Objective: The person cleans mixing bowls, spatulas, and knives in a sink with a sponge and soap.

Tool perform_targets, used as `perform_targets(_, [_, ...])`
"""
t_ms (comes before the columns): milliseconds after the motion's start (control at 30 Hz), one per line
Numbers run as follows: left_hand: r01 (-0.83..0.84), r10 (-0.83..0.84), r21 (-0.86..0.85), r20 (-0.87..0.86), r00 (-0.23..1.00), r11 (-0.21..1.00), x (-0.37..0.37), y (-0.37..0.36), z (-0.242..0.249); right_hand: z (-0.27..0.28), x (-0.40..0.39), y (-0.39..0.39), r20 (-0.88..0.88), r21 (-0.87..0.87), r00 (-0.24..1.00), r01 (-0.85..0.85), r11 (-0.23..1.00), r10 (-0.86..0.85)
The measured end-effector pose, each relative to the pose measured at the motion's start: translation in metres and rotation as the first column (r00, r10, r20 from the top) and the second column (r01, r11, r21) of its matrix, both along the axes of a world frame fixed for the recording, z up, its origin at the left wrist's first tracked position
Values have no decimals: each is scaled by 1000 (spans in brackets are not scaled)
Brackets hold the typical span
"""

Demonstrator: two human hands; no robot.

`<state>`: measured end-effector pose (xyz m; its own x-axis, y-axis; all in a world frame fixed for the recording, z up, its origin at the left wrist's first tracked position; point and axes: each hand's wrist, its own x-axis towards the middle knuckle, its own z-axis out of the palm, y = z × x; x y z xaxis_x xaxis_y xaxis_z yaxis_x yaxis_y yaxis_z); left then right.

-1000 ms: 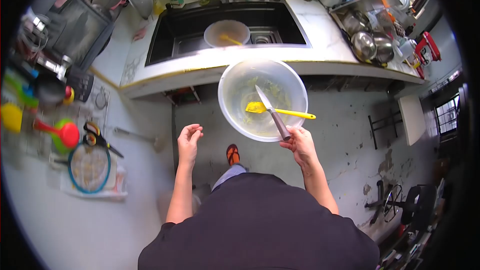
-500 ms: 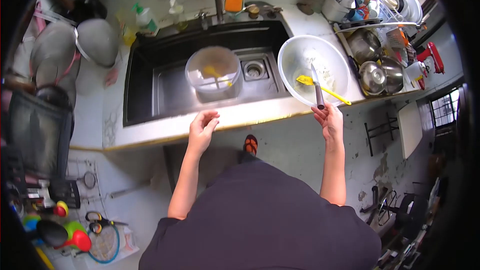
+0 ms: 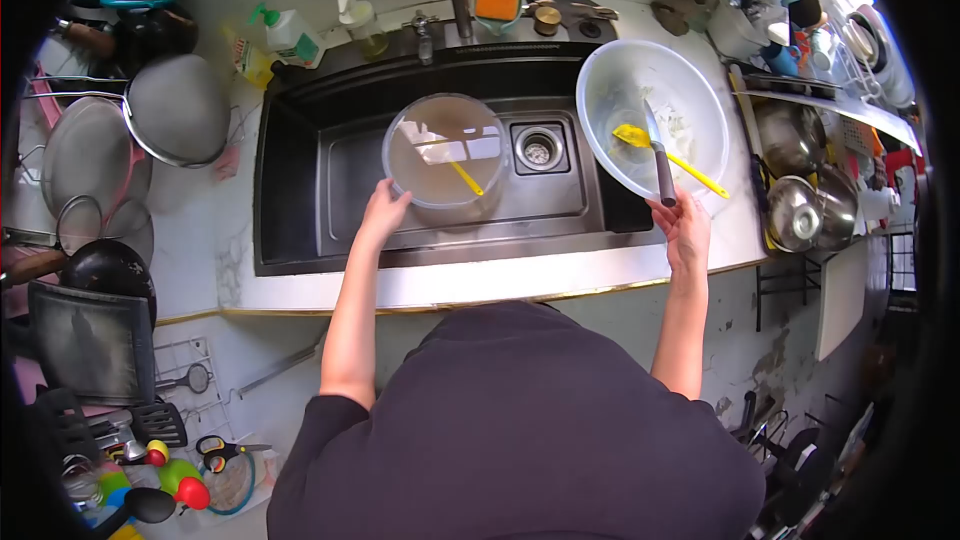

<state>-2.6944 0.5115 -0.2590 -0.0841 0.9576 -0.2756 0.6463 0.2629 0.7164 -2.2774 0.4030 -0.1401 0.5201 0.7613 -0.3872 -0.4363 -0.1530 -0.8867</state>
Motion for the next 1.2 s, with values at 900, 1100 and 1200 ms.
perform_targets(900, [-110, 217, -188, 867, 448, 976, -93, 13, 77, -49, -233, 94, -232, -31, 779, -605, 796, 583])
perform_targets(1100, [-138, 252, -216, 706, 661, 967, -80, 18, 49, -19, -193, 81, -205, 9, 838, -515, 857, 506])
perform_targets(1200, [-96, 246, -260, 642, 726, 961, -55, 25, 41, -8, -149, 63, -161, -19, 913, -383, 924, 375])
